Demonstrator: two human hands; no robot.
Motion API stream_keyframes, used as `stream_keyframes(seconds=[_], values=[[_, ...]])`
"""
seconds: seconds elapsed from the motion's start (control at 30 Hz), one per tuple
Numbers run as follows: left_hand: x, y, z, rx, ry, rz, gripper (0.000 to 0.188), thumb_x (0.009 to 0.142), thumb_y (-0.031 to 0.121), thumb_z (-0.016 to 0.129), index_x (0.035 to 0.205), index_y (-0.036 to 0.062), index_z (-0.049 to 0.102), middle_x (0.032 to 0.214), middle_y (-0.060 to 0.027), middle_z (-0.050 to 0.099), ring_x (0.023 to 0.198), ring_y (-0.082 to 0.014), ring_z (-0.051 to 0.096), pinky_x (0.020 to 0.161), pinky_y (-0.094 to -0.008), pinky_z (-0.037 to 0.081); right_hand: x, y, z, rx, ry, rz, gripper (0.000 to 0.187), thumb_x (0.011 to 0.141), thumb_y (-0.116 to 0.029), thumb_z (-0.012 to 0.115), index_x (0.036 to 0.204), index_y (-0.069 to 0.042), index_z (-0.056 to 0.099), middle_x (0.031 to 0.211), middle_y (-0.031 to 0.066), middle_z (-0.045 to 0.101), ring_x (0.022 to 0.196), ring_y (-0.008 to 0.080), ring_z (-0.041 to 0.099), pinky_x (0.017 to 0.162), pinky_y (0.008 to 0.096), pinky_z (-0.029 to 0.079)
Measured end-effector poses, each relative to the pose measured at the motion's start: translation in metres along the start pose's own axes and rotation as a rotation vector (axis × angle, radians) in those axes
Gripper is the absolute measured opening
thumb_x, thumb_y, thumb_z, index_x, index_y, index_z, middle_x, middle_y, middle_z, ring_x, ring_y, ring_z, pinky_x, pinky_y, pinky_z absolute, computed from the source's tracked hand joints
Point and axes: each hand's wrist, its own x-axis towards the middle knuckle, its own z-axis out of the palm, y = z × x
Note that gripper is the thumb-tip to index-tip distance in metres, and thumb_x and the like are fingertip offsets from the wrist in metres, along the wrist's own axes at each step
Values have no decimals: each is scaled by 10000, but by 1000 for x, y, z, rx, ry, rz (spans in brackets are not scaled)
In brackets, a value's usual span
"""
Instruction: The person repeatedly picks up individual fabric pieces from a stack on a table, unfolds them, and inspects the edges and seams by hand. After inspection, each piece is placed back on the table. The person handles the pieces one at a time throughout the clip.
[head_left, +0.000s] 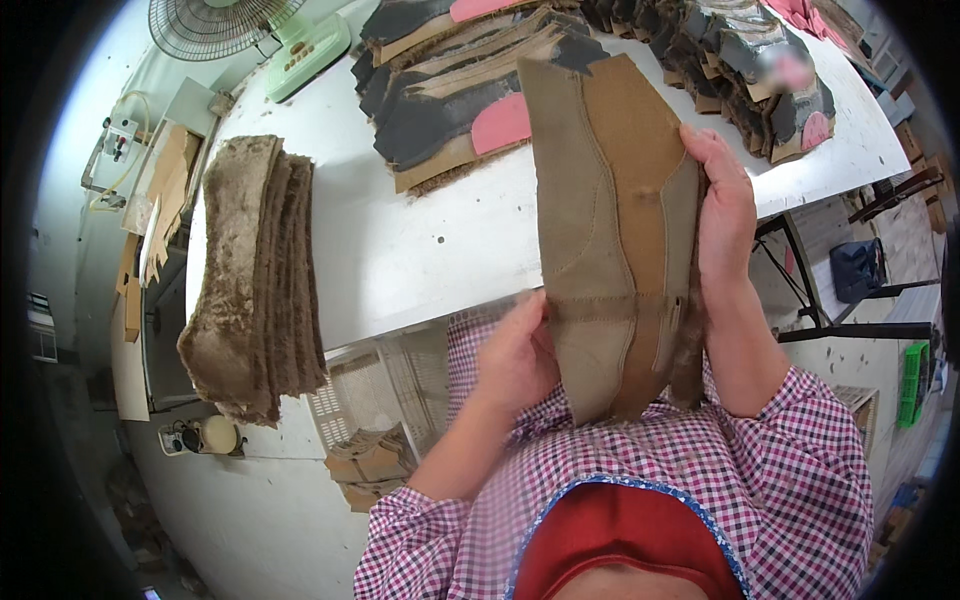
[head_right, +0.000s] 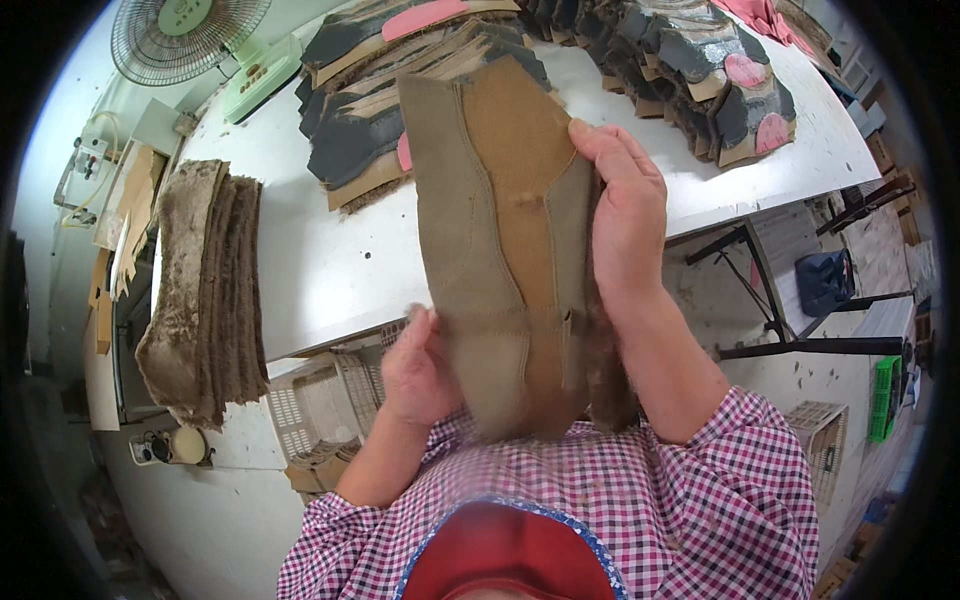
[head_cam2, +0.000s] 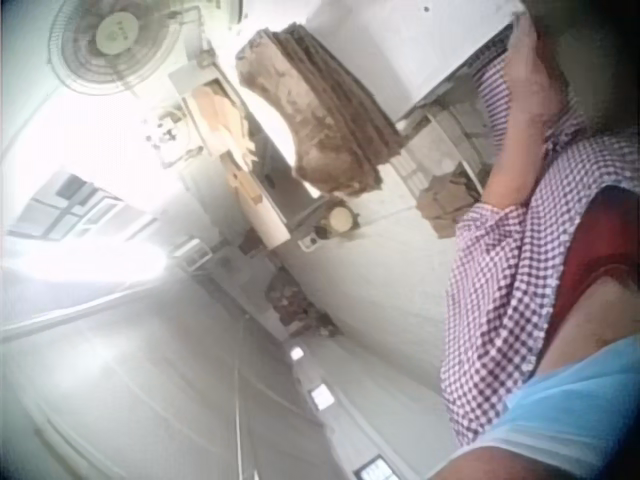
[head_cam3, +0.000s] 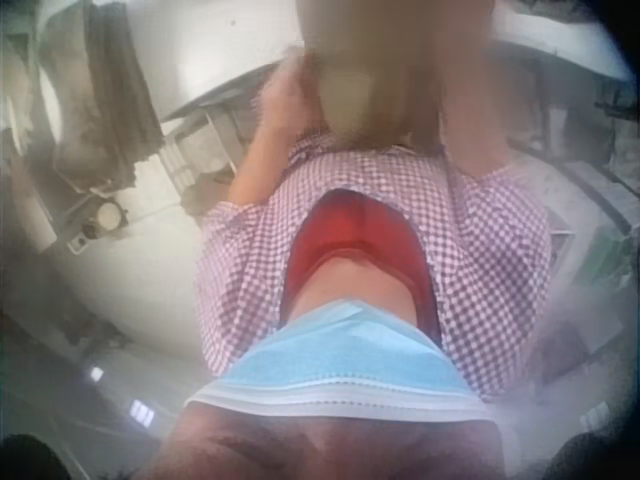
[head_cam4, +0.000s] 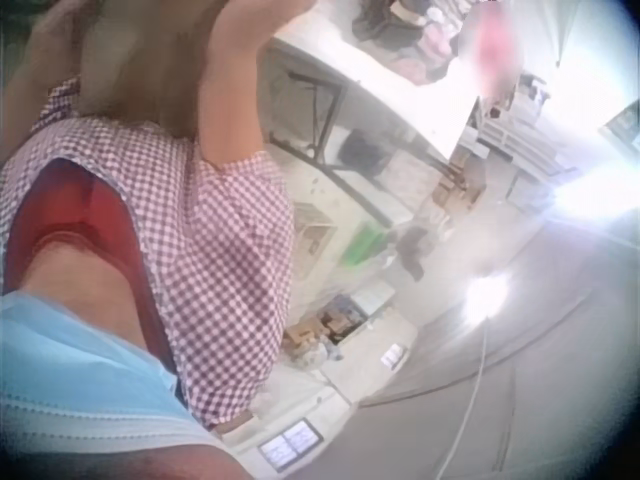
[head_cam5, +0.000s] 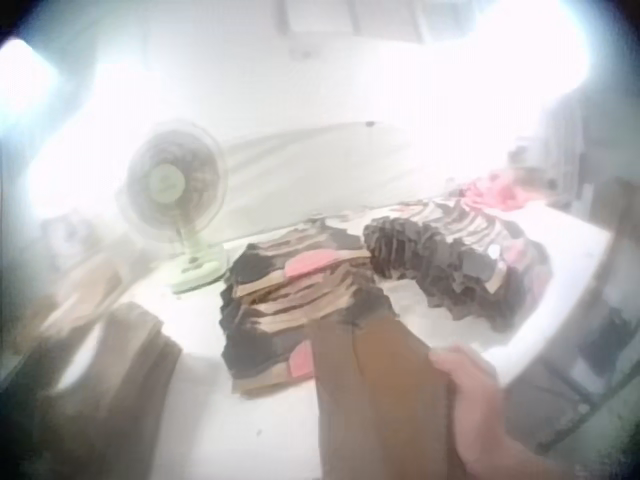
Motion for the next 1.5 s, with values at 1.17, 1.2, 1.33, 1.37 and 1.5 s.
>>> stream_keyframes(seconds=[1.17,1.2,1.33,1.37,1.5], values=[[-23,15,46,277,130,101,625,760,-11,605,1353,-29,408,1260,-163,552,1147,-289,570,940,-409,496,-38,52,-30,-424,-465,236,169,962,-134,578,926,28,610,781,-20,564,765,65,478,688,251,448],[-21,15,39,271,94,147,623,766,-12,598,1357,-25,401,1260,-158,548,1145,-286,569,937,-407,497,-39,58,-27,-332,-504,272,194,971,-157,570,939,30,611,768,-11,556,752,64,468,678,256,446],[-22,20,34,293,161,223,585,705,-59,511,1287,-82,456,1180,-206,589,1056,-336,613,891,-438,531,-10,60,-40,-722,-472,311,222,970,-185,563,977,27,628,789,53,602,763,81,521,735,246,459],[-21,23,36,301,177,230,573,708,-66,502,1279,-83,460,1177,-206,590,1048,-331,615,884,-434,534,-4,54,-40,-786,-443,214,211,968,-176,561,987,23,628,813,63,613,764,91,530,734,250,462],[-19,29,31,301,212,289,519,719,-88,476,1238,-85,487,1150,-199,601,1023,-314,624,855,-418,543,7,24,-42,-900,-295,-200,173,954,-127,557,1038,2,635,964,92,655,802,136,579,744,273,480]])
